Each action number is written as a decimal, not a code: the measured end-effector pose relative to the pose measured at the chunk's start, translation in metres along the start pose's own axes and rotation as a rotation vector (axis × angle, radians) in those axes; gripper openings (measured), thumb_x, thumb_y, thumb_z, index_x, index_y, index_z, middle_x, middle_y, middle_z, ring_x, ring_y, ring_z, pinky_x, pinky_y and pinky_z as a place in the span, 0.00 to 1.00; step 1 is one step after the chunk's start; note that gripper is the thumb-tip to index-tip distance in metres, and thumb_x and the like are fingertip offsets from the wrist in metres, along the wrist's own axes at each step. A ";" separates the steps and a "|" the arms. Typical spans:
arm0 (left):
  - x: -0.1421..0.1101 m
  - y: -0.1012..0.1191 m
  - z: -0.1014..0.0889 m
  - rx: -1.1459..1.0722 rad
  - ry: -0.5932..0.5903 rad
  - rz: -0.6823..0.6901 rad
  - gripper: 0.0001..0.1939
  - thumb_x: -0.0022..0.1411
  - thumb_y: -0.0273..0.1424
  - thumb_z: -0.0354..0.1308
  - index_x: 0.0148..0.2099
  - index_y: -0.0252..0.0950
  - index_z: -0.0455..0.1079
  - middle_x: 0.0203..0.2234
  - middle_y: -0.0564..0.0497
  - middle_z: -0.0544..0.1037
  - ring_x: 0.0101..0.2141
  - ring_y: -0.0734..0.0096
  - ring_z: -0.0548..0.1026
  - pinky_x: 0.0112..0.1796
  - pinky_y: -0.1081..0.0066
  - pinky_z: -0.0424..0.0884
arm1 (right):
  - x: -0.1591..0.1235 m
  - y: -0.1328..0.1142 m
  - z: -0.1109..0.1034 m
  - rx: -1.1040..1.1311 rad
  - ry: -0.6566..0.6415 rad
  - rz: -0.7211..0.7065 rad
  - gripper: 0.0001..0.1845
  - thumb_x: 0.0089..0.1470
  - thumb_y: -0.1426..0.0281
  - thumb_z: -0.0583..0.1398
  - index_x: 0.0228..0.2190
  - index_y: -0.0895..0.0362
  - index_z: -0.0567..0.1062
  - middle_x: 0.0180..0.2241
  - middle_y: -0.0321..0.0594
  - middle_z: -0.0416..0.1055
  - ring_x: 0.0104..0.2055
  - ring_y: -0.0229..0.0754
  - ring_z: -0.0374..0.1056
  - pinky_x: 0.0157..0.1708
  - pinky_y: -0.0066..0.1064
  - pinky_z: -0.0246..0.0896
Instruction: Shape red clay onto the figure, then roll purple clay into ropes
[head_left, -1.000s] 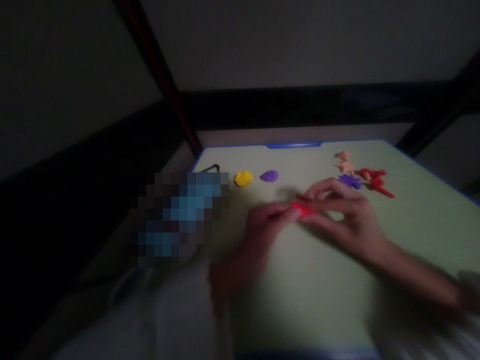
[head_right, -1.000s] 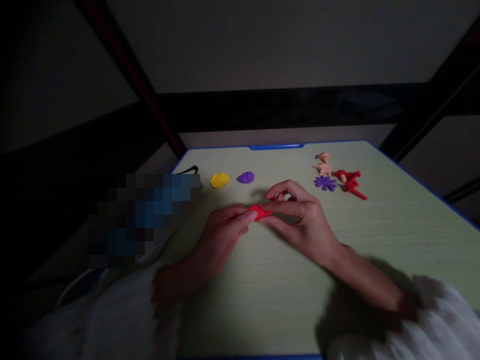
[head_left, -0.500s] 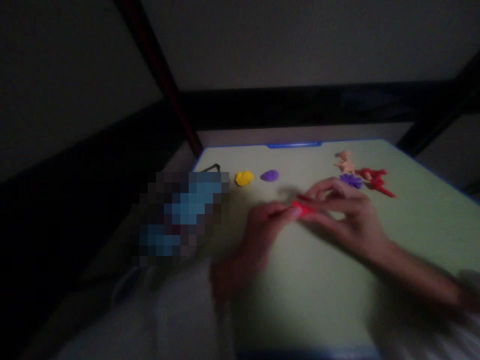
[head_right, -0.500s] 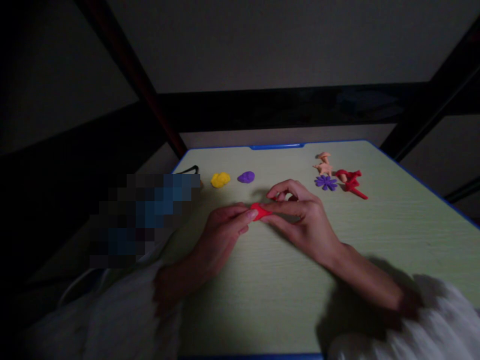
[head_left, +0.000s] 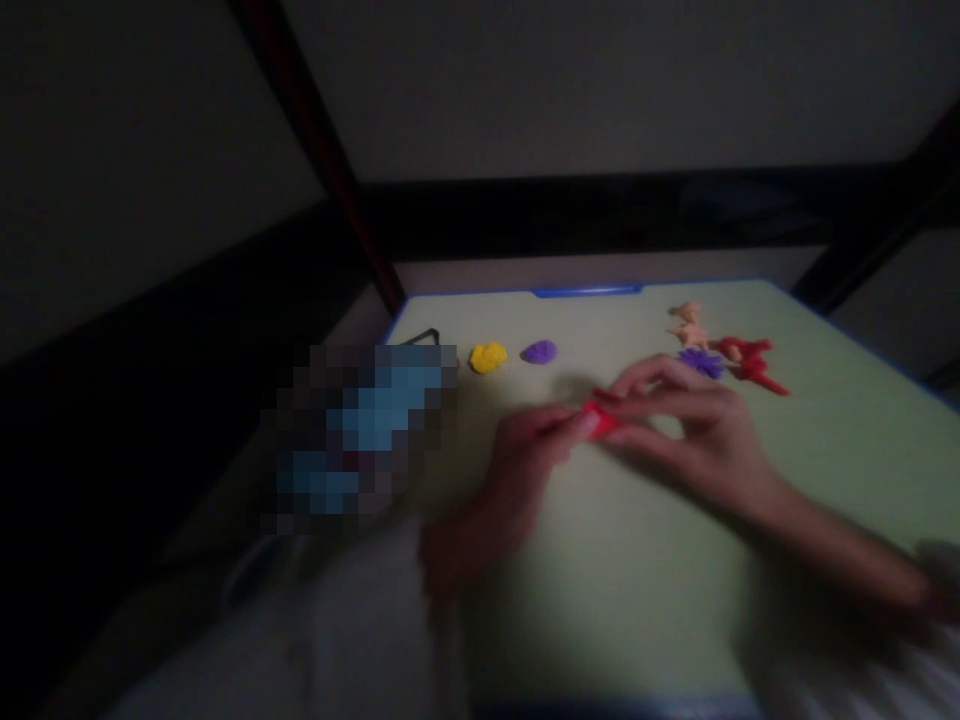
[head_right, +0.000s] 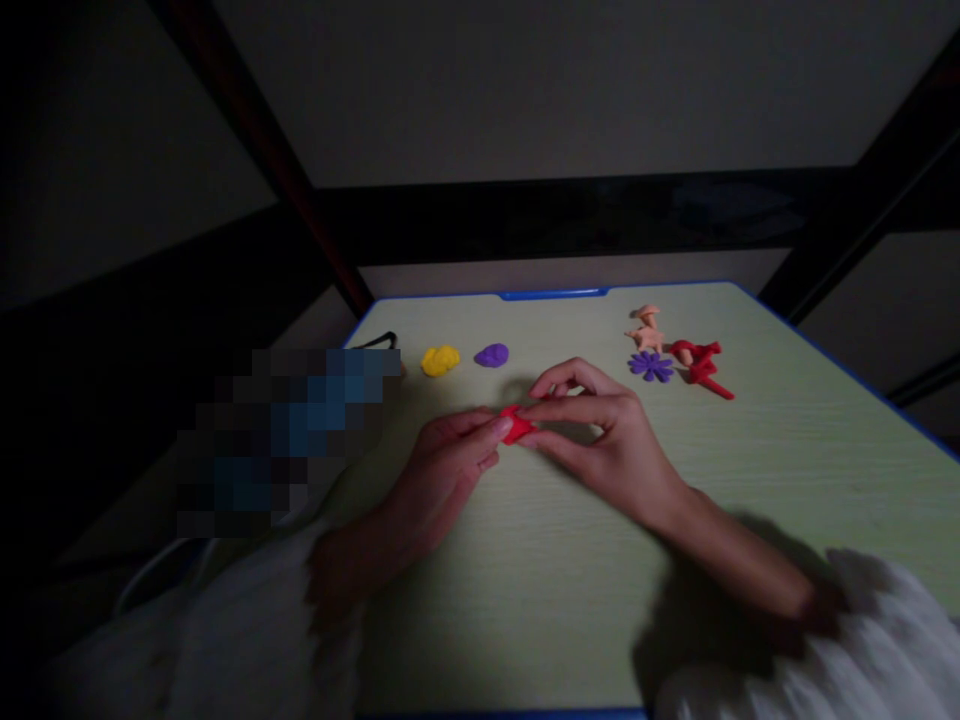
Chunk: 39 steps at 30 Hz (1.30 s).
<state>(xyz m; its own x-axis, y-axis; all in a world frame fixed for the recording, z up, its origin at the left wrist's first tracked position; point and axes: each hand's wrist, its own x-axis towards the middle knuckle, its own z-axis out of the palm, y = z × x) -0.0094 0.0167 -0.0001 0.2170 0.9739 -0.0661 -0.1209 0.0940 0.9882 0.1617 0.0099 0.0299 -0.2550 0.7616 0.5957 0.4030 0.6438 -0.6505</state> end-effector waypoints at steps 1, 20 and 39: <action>0.000 -0.001 0.000 -0.003 0.016 -0.007 0.10 0.51 0.37 0.61 0.31 0.33 0.73 0.22 0.53 0.70 0.26 0.74 0.65 0.28 0.73 0.60 | 0.000 0.000 0.000 0.039 -0.009 0.022 0.12 0.46 0.72 0.66 0.35 0.47 0.80 0.35 0.37 0.70 0.37 0.39 0.67 0.37 0.33 0.65; -0.002 -0.003 0.001 -0.048 0.047 -0.110 0.09 0.49 0.36 0.62 0.28 0.36 0.68 0.26 0.53 0.69 0.29 0.73 0.66 0.31 0.73 0.62 | 0.003 0.007 0.000 0.330 -0.077 0.171 0.05 0.43 0.71 0.68 0.25 0.49 0.81 0.35 0.37 0.68 0.34 0.37 0.66 0.34 0.33 0.65; 0.005 -0.004 -0.001 -0.004 -0.152 -0.059 0.15 0.53 0.38 0.56 0.21 0.36 0.60 0.18 0.56 0.60 0.22 0.76 0.58 0.27 0.71 0.55 | 0.004 0.018 0.000 0.591 -0.239 0.258 0.06 0.40 0.71 0.69 0.25 0.49 0.81 0.42 0.37 0.69 0.41 0.37 0.65 0.42 0.30 0.62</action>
<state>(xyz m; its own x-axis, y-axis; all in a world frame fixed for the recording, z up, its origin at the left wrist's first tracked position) -0.0084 0.0214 -0.0048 0.3683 0.9241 -0.1020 -0.1078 0.1514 0.9826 0.1675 0.0245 0.0208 -0.4298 0.8475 0.3114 -0.0533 0.3205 -0.9457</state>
